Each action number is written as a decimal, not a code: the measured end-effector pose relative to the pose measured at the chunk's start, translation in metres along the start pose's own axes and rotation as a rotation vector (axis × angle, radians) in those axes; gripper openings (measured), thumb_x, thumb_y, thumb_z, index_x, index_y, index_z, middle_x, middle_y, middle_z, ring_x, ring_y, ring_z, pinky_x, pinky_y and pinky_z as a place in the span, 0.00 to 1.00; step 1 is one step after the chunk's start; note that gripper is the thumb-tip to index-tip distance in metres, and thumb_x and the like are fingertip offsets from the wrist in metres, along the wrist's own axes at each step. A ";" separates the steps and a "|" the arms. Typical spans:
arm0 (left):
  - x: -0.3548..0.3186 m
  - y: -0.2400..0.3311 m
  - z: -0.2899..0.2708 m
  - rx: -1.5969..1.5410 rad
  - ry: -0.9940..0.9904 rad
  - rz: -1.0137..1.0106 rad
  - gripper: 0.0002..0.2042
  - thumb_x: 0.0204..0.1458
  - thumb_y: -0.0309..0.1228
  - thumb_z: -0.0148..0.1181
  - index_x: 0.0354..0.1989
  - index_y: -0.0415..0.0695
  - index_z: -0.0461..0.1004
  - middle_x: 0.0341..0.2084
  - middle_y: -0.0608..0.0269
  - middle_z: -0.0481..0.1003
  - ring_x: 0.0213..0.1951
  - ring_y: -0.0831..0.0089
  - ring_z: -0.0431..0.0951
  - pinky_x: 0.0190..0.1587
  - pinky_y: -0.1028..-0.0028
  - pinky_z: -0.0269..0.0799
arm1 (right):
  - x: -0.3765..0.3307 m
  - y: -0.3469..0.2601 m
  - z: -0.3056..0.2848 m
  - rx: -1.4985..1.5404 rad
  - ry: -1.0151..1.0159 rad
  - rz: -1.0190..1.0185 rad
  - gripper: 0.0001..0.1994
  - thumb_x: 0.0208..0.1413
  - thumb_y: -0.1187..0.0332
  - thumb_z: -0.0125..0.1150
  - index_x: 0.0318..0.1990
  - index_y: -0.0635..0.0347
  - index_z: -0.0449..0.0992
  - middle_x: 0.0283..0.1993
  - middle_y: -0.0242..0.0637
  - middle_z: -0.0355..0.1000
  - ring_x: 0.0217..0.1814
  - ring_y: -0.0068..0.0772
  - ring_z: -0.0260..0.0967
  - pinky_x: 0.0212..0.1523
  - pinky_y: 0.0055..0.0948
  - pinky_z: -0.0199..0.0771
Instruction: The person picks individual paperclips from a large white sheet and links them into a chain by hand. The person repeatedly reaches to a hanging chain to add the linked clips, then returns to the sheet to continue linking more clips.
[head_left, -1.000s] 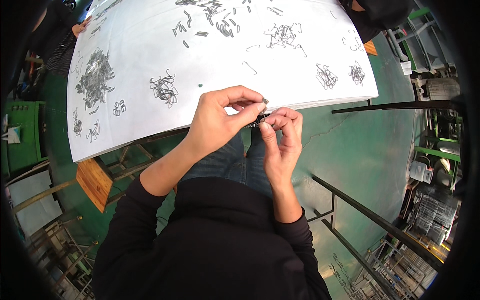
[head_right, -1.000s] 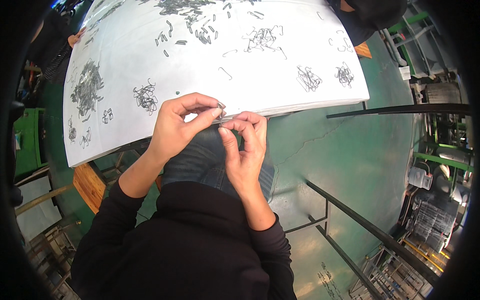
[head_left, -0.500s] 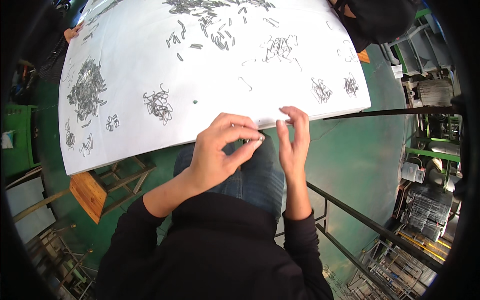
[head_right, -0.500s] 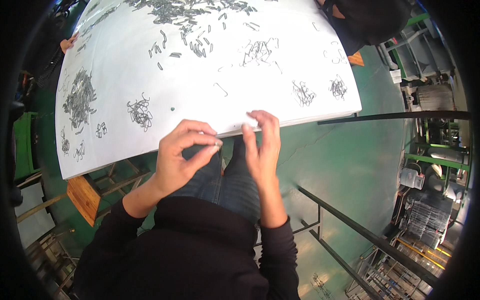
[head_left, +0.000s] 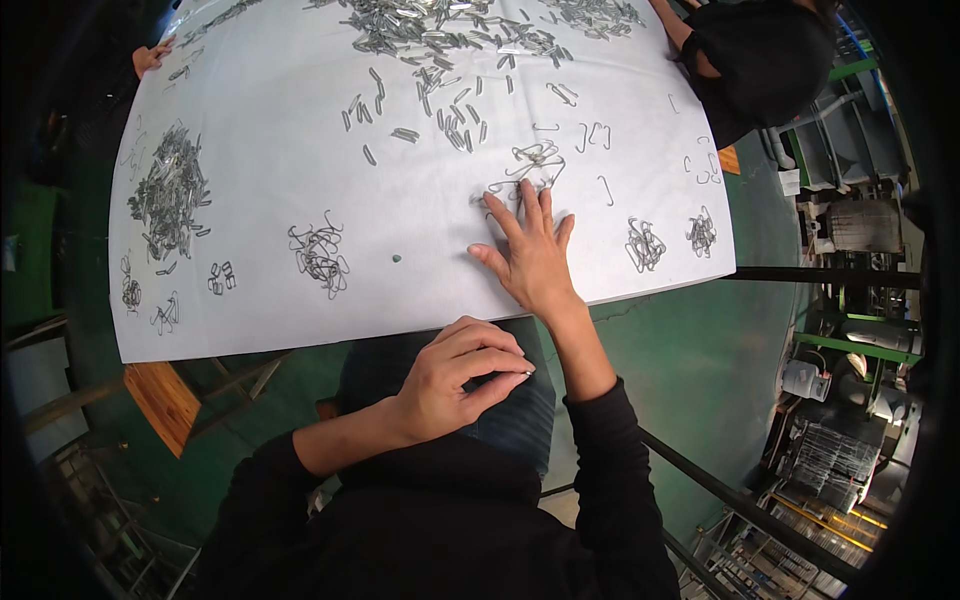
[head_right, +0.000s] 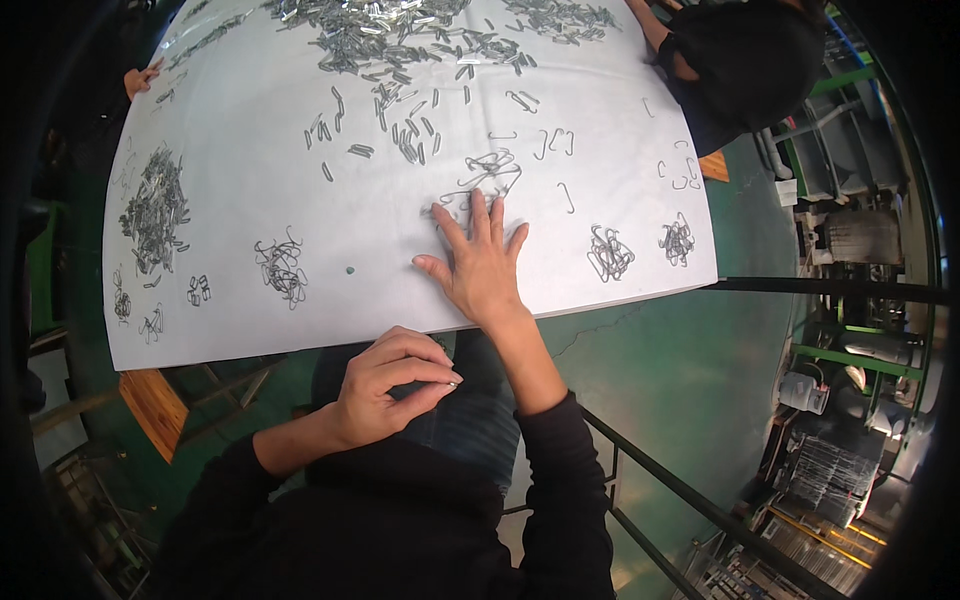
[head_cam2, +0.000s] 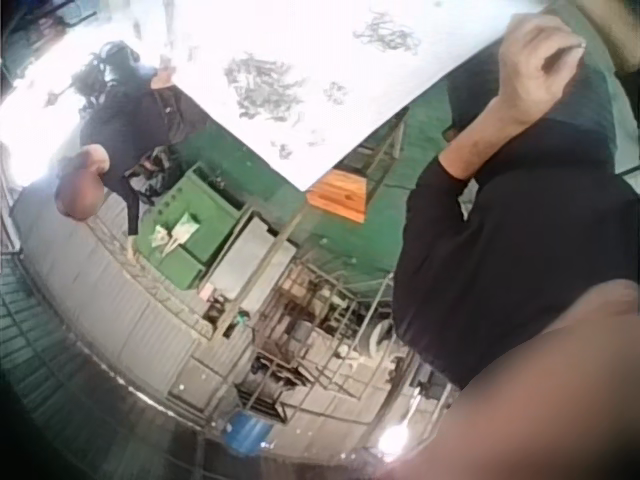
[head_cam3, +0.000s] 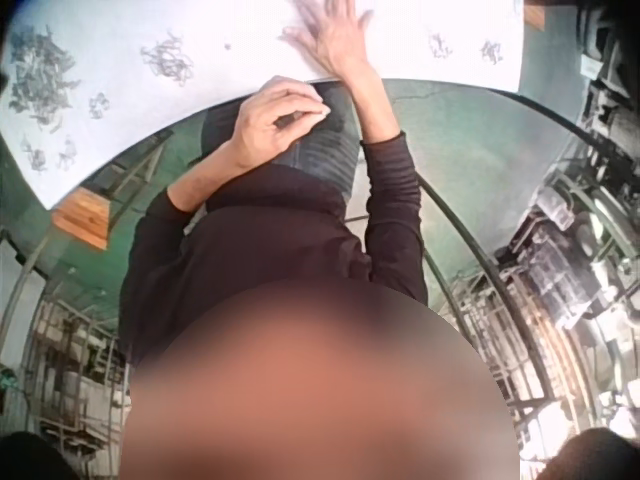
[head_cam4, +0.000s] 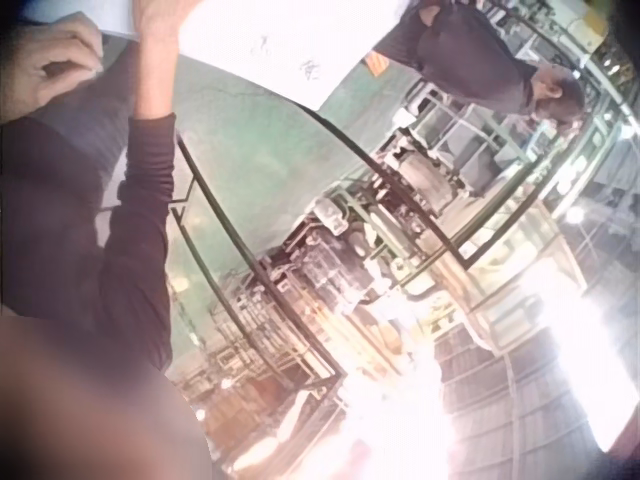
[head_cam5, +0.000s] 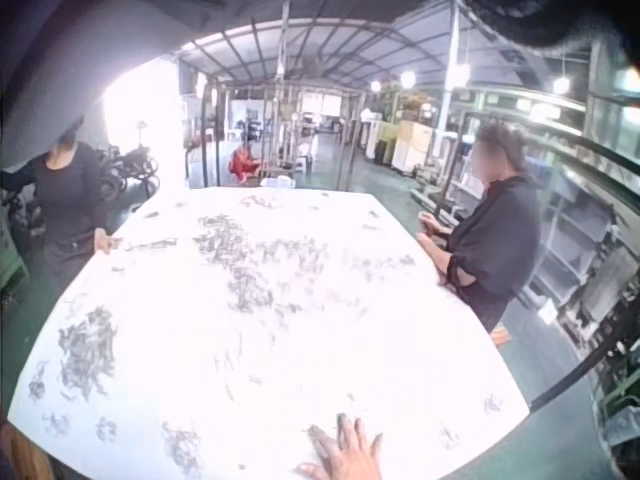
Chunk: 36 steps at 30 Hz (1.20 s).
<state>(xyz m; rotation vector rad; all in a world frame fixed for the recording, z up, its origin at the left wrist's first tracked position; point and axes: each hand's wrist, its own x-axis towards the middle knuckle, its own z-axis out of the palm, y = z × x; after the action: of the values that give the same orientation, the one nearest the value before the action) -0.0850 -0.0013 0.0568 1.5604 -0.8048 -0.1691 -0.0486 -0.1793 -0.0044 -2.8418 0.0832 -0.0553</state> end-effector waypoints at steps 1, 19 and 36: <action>0.000 -0.002 0.001 -0.006 0.000 0.000 0.09 0.39 0.19 0.67 0.30 0.43 0.78 0.30 0.66 0.74 0.34 0.70 0.73 0.33 0.74 0.70 | -0.005 -0.001 0.000 0.019 0.101 -0.076 0.28 0.54 0.50 0.56 0.60 0.49 0.64 0.65 0.53 0.53 0.68 0.57 0.47 0.62 0.62 0.47; -0.014 0.006 0.006 0.035 -0.042 -0.018 0.08 0.40 0.21 0.66 0.30 0.45 0.78 0.27 0.67 0.75 0.30 0.71 0.74 0.34 0.74 0.68 | 0.080 0.119 -0.028 0.103 0.212 0.317 0.19 0.52 0.57 0.60 0.47 0.59 0.74 0.55 0.45 0.67 0.54 0.45 0.67 0.50 0.39 0.69; -0.014 0.010 0.013 0.062 -0.022 -0.036 0.10 0.39 0.21 0.67 0.32 0.45 0.78 0.28 0.64 0.75 0.32 0.69 0.75 0.36 0.73 0.71 | 0.135 0.099 0.003 -0.004 0.365 -0.061 0.15 0.57 0.60 0.52 0.47 0.57 0.74 0.49 0.35 0.72 0.53 0.37 0.67 0.63 0.46 0.53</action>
<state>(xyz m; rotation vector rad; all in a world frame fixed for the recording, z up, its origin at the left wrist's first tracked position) -0.1068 -0.0033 0.0586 1.6349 -0.8060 -0.1896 0.0808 -0.2810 -0.0329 -2.8028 0.0736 -0.5855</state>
